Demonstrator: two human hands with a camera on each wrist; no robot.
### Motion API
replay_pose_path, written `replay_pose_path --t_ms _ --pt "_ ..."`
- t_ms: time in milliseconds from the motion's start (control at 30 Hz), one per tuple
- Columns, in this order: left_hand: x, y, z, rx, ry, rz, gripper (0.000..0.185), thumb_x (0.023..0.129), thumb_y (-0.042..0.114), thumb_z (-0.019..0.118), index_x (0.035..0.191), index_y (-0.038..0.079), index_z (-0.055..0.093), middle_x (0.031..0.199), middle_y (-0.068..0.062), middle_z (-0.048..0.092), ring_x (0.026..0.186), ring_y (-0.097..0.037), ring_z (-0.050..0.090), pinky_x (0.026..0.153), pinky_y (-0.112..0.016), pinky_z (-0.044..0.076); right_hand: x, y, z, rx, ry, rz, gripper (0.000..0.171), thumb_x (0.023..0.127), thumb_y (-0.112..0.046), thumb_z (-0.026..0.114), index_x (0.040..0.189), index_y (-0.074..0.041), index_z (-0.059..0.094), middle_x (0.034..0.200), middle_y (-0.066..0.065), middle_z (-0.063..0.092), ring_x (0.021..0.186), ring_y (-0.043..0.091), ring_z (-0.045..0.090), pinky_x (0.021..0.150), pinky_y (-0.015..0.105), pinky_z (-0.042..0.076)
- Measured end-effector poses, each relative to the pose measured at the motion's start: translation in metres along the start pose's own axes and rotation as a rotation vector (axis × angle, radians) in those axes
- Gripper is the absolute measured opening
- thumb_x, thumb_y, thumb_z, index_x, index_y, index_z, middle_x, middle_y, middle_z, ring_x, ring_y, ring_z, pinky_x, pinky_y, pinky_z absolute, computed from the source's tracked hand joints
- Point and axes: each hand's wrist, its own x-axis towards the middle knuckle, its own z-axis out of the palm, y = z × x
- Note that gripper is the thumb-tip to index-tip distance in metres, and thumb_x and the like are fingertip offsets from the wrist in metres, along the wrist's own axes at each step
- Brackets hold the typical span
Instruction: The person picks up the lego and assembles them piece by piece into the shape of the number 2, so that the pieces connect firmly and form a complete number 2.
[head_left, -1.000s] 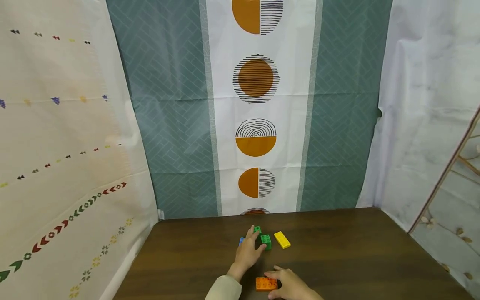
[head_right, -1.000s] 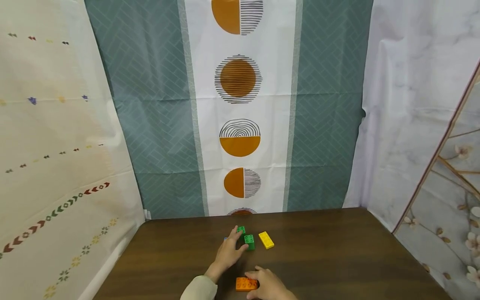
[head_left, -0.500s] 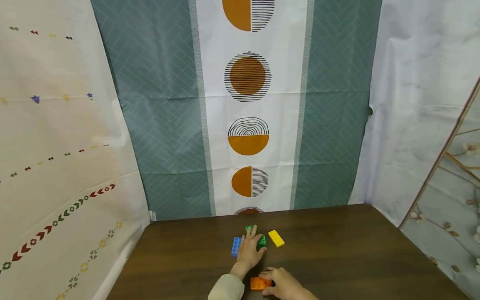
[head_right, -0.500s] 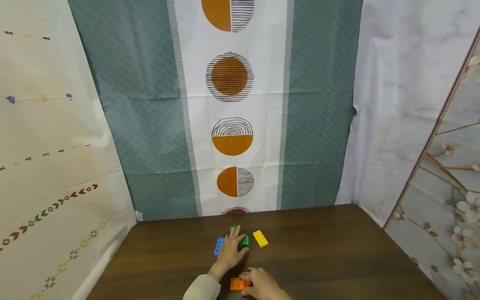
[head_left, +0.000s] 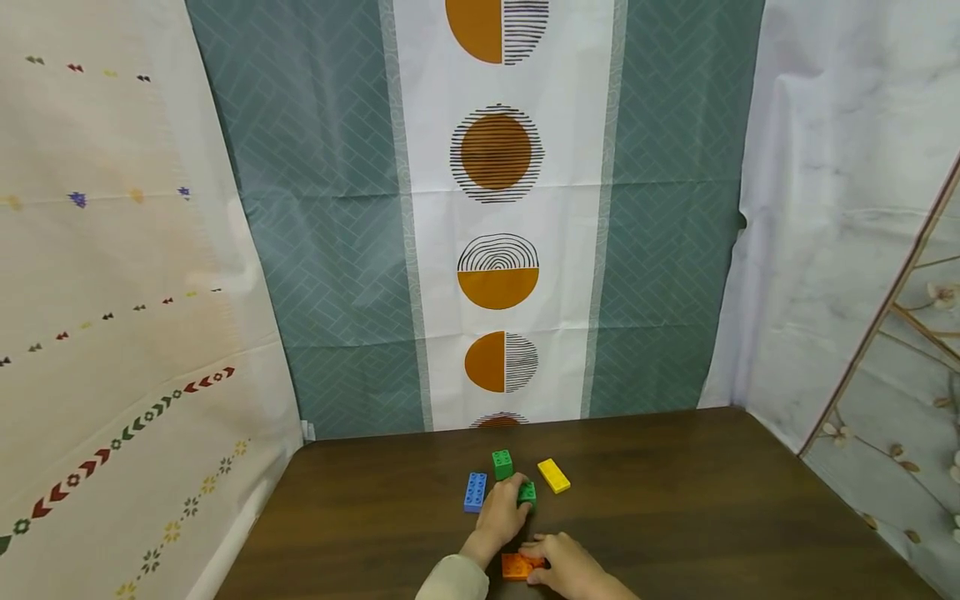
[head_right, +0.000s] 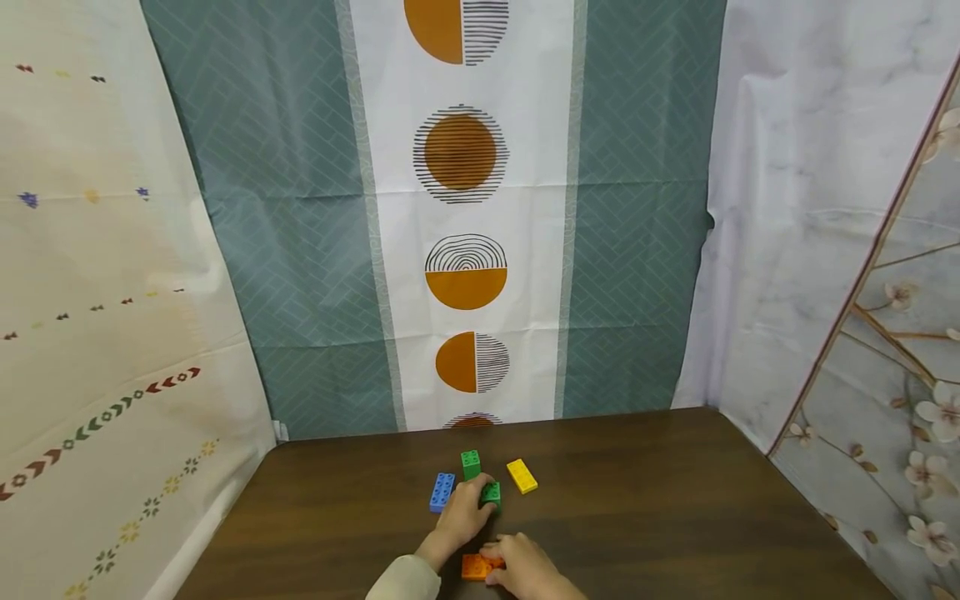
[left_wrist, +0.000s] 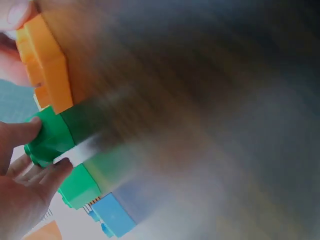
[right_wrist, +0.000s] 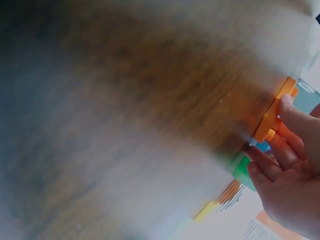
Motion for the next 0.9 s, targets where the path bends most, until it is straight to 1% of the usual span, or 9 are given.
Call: replay_pose_path --t_ms 33,200,300,367,500,600,700,800,900 --pt "-0.001 -0.001 -0.001 -0.002 -0.005 -0.003 0.028 0.084 0.006 0.073 0.110 0.006 0.063 0.106 -0.010 0.070 0.089 -0.022 0.066 0.079 -0.040 0.056 0.001 0.000 0.001 -0.002 0.001 -0.005 0.037 0.083 -0.019 0.076 0.116 -0.004 0.071 0.119 0.010 0.071 0.117 0.034 0.063 0.093 0.043 0.053" --pt "-0.005 -0.004 -0.005 0.009 -0.024 -0.013 0.027 0.087 0.007 0.071 0.109 0.005 0.056 0.102 -0.010 0.062 0.084 -0.020 0.062 0.074 -0.036 0.054 0.002 -0.002 0.002 0.008 -0.003 -0.009 0.038 0.082 -0.019 0.076 0.116 -0.004 0.071 0.119 0.010 0.071 0.117 0.034 0.063 0.092 0.043 0.054" --pt "-0.009 -0.006 -0.009 0.002 -0.025 -0.026 0.028 0.087 0.006 0.070 0.110 0.005 0.054 0.103 -0.010 0.059 0.085 -0.019 0.059 0.072 -0.034 0.053 0.001 -0.001 0.001 0.029 -0.017 -0.009 0.039 0.081 -0.019 0.076 0.116 -0.004 0.071 0.120 0.011 0.070 0.117 0.037 0.062 0.091 0.043 0.054" --pt "-0.012 -0.007 -0.012 -0.003 -0.022 -0.024 0.028 0.087 0.006 0.070 0.110 0.005 0.054 0.105 -0.010 0.059 0.086 -0.018 0.059 0.073 -0.034 0.053 0.000 0.001 0.000 0.044 -0.027 -0.014 0.039 0.081 -0.018 0.076 0.117 -0.004 0.070 0.121 0.013 0.069 0.117 0.039 0.062 0.091 0.044 0.054" --pt "-0.018 -0.009 -0.021 -0.002 -0.024 0.014 0.029 0.087 0.007 0.071 0.110 0.006 0.055 0.106 -0.009 0.058 0.085 -0.016 0.059 0.072 -0.031 0.053 -0.003 0.005 -0.002 0.053 -0.027 -0.031 0.040 0.081 -0.018 0.076 0.118 -0.004 0.070 0.122 0.014 0.068 0.117 0.041 0.061 0.091 0.045 0.054" --pt "-0.024 -0.010 -0.031 -0.040 -0.041 0.036 0.031 0.087 0.008 0.072 0.112 0.005 0.055 0.107 -0.009 0.058 0.087 -0.015 0.060 0.072 -0.030 0.053 -0.004 0.007 -0.004 0.056 -0.023 -0.042 0.040 0.081 -0.017 0.076 0.118 -0.003 0.069 0.122 0.015 0.068 0.117 0.043 0.060 0.090 0.046 0.054" --pt "-0.032 -0.012 -0.042 -0.077 -0.054 0.039 0.032 0.087 0.009 0.071 0.114 0.004 0.055 0.108 -0.009 0.059 0.091 -0.015 0.060 0.074 -0.029 0.052 -0.002 0.006 -0.004 0.075 -0.023 -0.051 0.039 0.080 -0.014 0.076 0.117 -0.001 0.070 0.121 0.017 0.068 0.115 0.045 0.060 0.089 0.048 0.054" --pt "-0.038 -0.011 -0.047 -0.071 -0.033 0.077 0.032 0.085 0.009 0.073 0.112 0.005 0.057 0.107 -0.009 0.063 0.092 -0.015 0.061 0.074 -0.028 0.052 -0.001 0.006 -0.007 0.090 -0.027 -0.040 0.038 0.081 -0.014 0.076 0.116 -0.001 0.070 0.120 0.017 0.068 0.115 0.046 0.060 0.089 0.048 0.054" --pt "-0.043 -0.010 -0.049 -0.066 0.001 0.133 0.030 0.083 0.011 0.075 0.109 0.006 0.061 0.106 -0.006 0.066 0.091 -0.013 0.062 0.076 -0.026 0.053 -0.002 0.006 -0.008 0.107 -0.031 -0.017 0.037 0.081 -0.014 0.076 0.116 -0.002 0.071 0.120 0.016 0.069 0.116 0.046 0.059 0.089 0.049 0.054"
